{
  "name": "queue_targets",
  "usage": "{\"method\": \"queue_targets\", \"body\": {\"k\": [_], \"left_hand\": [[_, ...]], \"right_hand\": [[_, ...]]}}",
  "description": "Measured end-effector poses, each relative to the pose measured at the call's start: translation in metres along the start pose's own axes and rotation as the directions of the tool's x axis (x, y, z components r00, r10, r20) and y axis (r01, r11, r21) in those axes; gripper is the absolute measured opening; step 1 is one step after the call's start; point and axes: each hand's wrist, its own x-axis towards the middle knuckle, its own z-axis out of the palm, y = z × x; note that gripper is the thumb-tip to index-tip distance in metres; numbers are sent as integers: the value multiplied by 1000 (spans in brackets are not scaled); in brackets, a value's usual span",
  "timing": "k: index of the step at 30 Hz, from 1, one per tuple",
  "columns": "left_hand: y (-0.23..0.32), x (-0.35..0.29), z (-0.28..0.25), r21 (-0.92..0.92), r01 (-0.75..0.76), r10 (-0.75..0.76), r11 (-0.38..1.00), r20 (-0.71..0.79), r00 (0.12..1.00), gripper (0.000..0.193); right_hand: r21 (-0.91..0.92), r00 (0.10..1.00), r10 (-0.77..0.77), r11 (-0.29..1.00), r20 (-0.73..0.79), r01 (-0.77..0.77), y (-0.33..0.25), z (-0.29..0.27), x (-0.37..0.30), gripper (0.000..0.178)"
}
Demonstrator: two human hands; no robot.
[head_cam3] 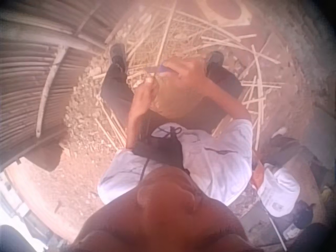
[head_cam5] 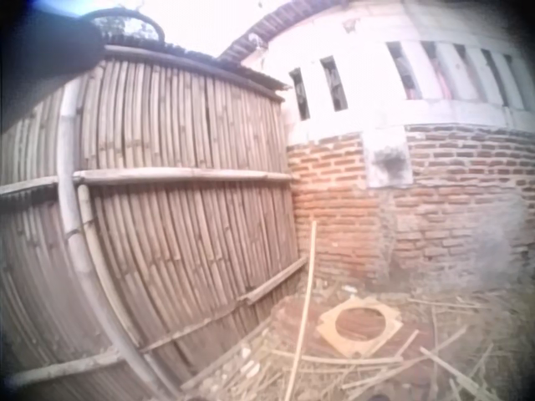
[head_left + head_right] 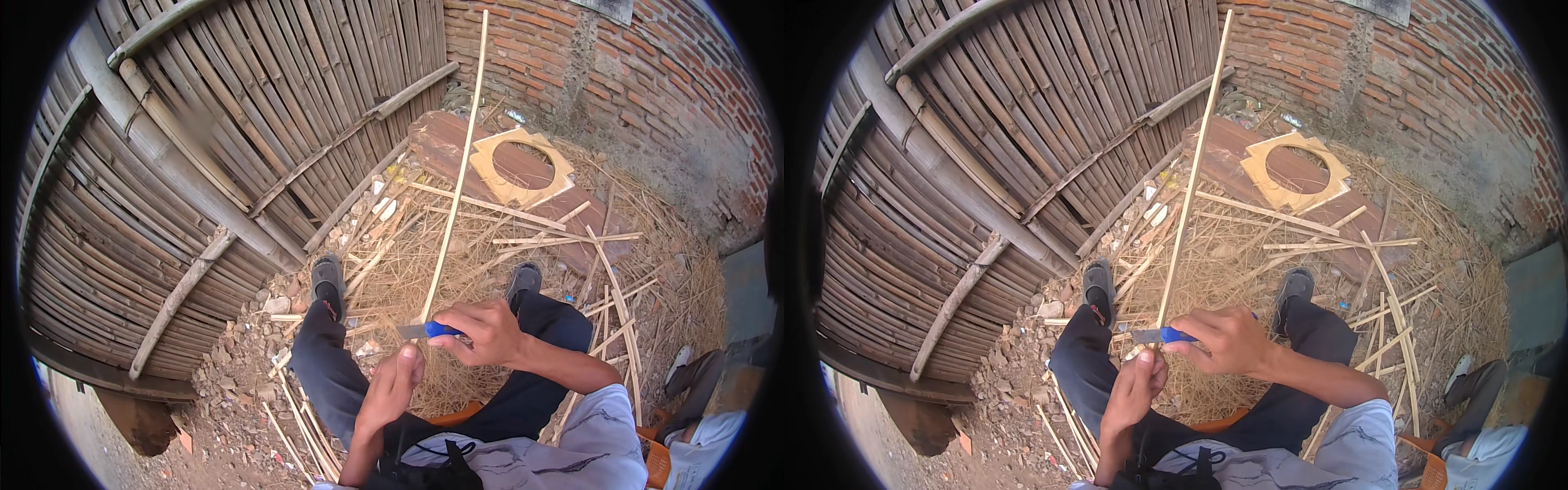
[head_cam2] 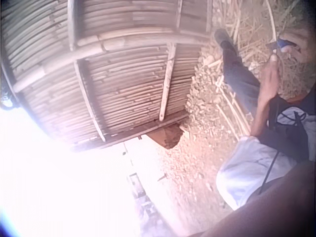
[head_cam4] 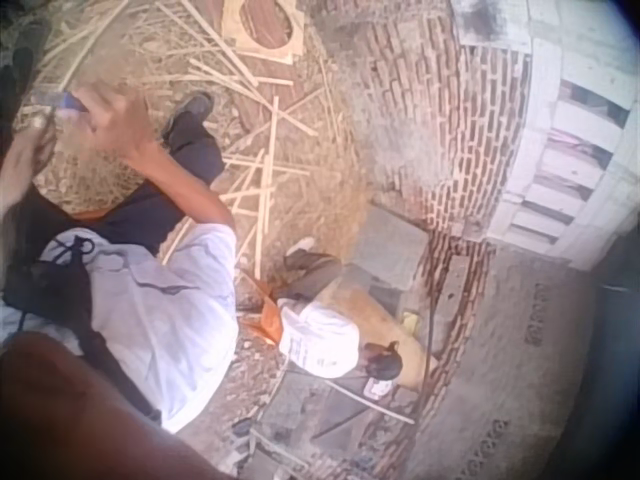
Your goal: The person sits on the ground and uses a blue utility knife to shave a long, thin bamboo strip. They hold the strip with the left hand and repeatedly scrape the surface with the knife in the right hand to smooth it. The person rotates the strip to work on different sides while seated.
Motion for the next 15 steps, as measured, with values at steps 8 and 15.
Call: {"method": "queue_targets", "body": {"k": [8,15], "left_hand": [[3,2,4,143,20,-10,990,-73,997,47],[4,0,-2,194,0,15,981,-77,997,46]], "right_hand": [[-53,998,56,997,19,-55,0,-4,3,31],[-108,1000,29,994,-8,-30,1,-7,7,30]]}}
